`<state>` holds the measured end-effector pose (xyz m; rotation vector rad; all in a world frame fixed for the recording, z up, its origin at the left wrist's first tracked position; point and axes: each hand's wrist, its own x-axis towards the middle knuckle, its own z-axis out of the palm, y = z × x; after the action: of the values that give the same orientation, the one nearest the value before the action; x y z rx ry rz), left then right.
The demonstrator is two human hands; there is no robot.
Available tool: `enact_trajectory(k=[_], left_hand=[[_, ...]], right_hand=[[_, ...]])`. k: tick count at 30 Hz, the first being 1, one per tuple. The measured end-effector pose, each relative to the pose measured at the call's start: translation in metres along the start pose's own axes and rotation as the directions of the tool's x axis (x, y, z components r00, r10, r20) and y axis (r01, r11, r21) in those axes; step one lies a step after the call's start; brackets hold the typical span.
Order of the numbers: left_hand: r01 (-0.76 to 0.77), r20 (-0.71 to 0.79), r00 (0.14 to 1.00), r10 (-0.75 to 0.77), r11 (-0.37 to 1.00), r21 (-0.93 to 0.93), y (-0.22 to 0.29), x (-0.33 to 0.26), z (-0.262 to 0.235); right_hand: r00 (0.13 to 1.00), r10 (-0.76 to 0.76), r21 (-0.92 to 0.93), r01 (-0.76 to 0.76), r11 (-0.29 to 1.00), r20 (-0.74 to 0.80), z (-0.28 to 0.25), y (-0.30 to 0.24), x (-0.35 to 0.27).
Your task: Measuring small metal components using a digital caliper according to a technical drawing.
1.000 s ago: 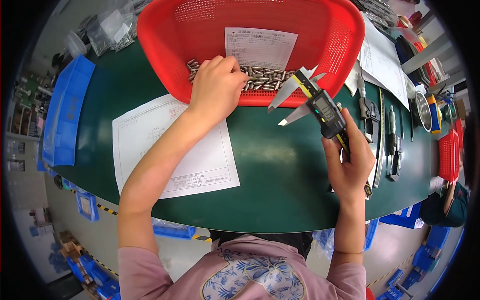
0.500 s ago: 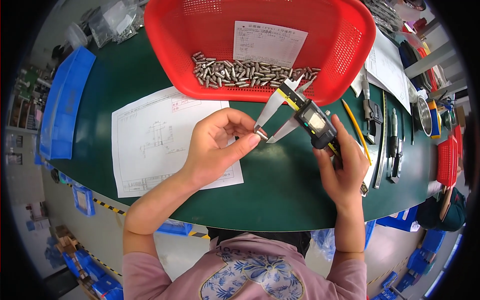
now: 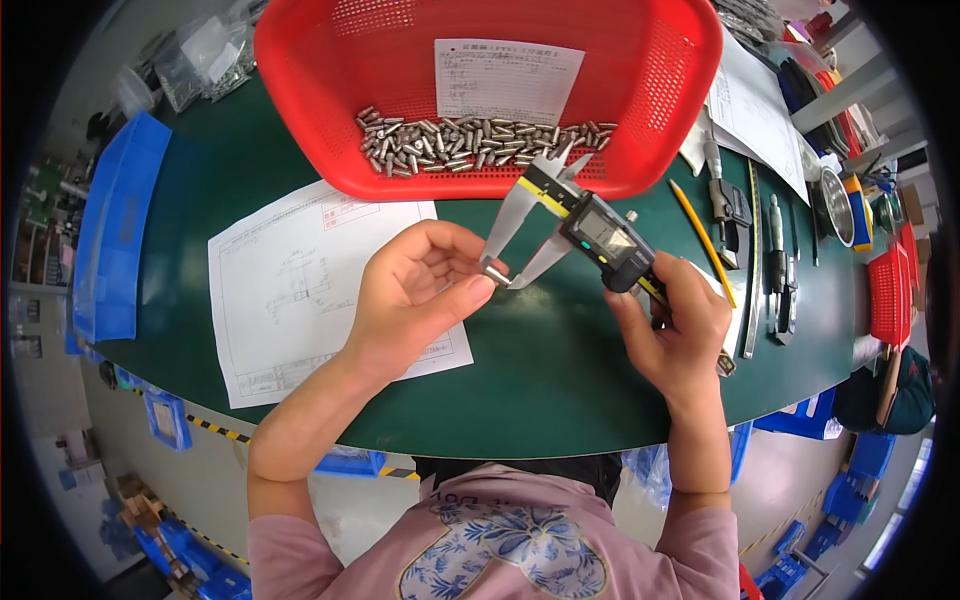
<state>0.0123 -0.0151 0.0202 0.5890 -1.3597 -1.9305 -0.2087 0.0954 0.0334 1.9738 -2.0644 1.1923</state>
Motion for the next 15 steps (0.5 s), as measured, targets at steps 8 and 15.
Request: enact_trajectory(k=[8,15], left_hand=[[-0.026,0.014,1.000,0.027,0.999,-0.047,-0.0044,-0.0013,-0.0013],[-0.015,0.015,1.000,0.016,1.000,-0.027,-0.0039,-0.0024,-0.0022]], right_hand=[[0.997,-0.004,-0.016,0.005,1.000,0.082,0.0001,-0.0012,0.0034],[0.996,-0.015,-0.053,0.020,0.998,0.088,-0.0016,-0.0007,0.0031]])
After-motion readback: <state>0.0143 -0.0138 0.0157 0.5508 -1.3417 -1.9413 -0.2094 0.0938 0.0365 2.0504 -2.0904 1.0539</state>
